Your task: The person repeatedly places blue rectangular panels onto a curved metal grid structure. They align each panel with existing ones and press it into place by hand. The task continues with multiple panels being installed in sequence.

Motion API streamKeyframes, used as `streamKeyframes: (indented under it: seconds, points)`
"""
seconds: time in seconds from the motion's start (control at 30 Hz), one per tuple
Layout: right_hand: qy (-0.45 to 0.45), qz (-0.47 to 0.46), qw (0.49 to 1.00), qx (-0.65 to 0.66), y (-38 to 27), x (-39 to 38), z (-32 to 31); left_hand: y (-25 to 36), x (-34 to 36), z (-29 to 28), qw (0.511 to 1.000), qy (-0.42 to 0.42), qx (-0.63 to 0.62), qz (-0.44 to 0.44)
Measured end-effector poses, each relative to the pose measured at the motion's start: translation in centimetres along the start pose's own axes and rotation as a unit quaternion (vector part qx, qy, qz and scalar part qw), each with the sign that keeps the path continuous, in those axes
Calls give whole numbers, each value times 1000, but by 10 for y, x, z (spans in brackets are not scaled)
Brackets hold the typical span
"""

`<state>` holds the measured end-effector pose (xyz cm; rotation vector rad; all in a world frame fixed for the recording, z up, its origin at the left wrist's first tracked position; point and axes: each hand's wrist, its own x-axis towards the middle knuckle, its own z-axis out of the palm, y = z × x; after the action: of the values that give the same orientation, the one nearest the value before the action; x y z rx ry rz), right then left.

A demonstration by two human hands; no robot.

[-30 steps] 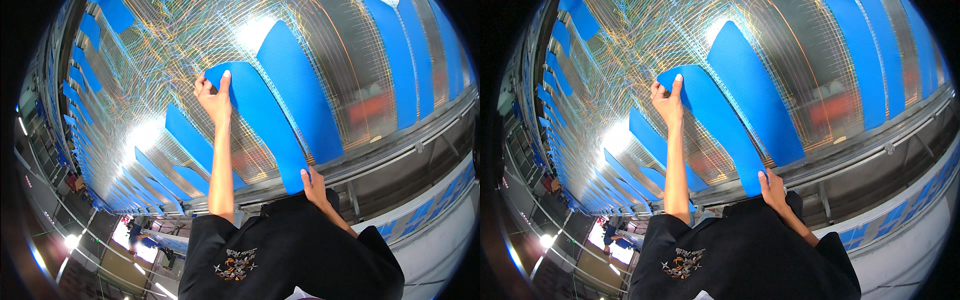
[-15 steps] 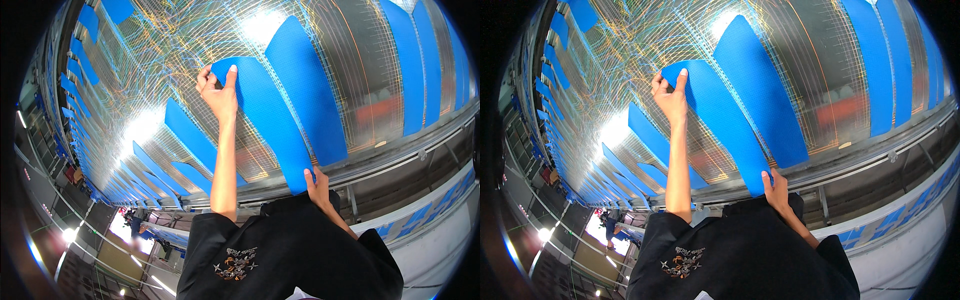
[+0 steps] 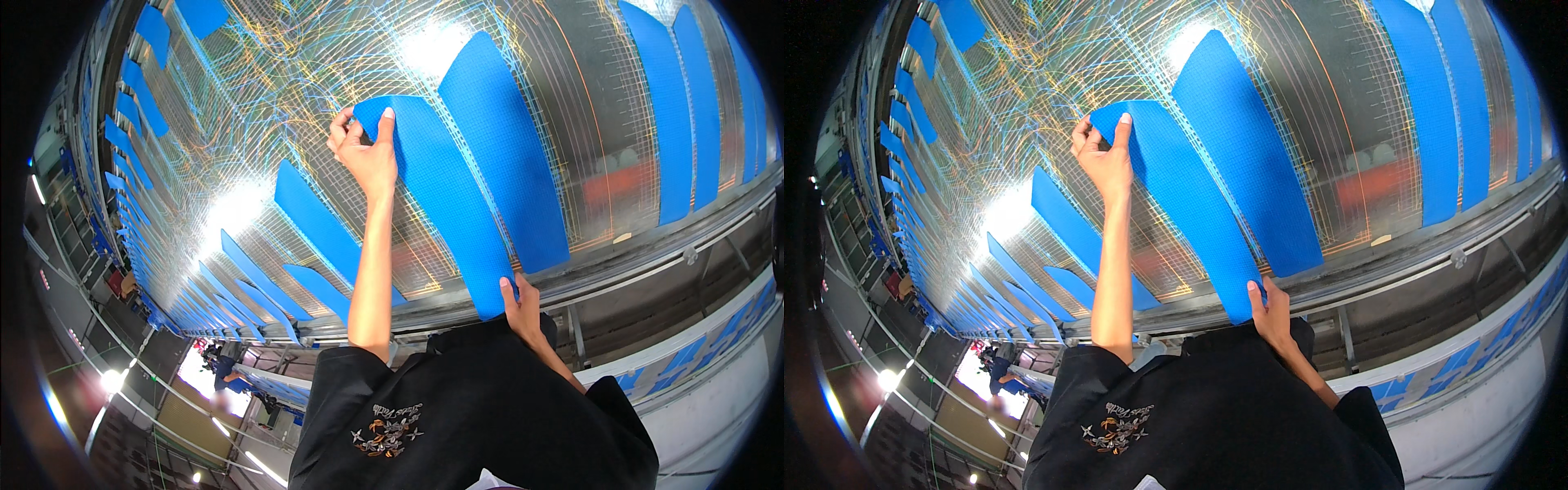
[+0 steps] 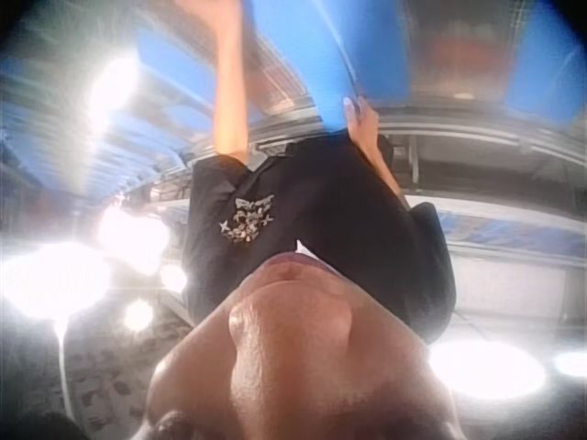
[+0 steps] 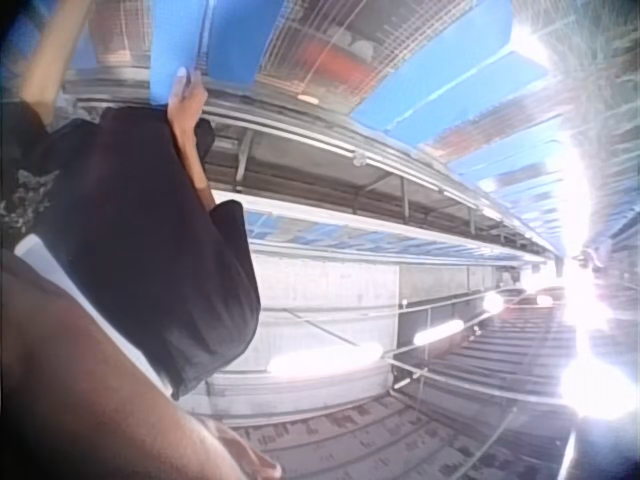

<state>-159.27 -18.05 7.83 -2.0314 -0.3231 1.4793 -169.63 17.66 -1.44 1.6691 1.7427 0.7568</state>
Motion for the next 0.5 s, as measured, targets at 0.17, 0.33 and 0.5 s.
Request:
streamKeyframes:
  seconds: [0.17, 0.33, 0.5]
  points:
    - [-3, -8, 1000, -17, 1, 0, -2, 6, 0, 1, 1000, 3, -2, -14]
    - [-5, -6, 1000, -24, 8, 0, -2, 10, 1, 1, 1000, 3, -8, -22]
    - [13, -25, 1000, -14, 6, -1, 0, 9, 1, 0, 1000, 7, -4, -22]
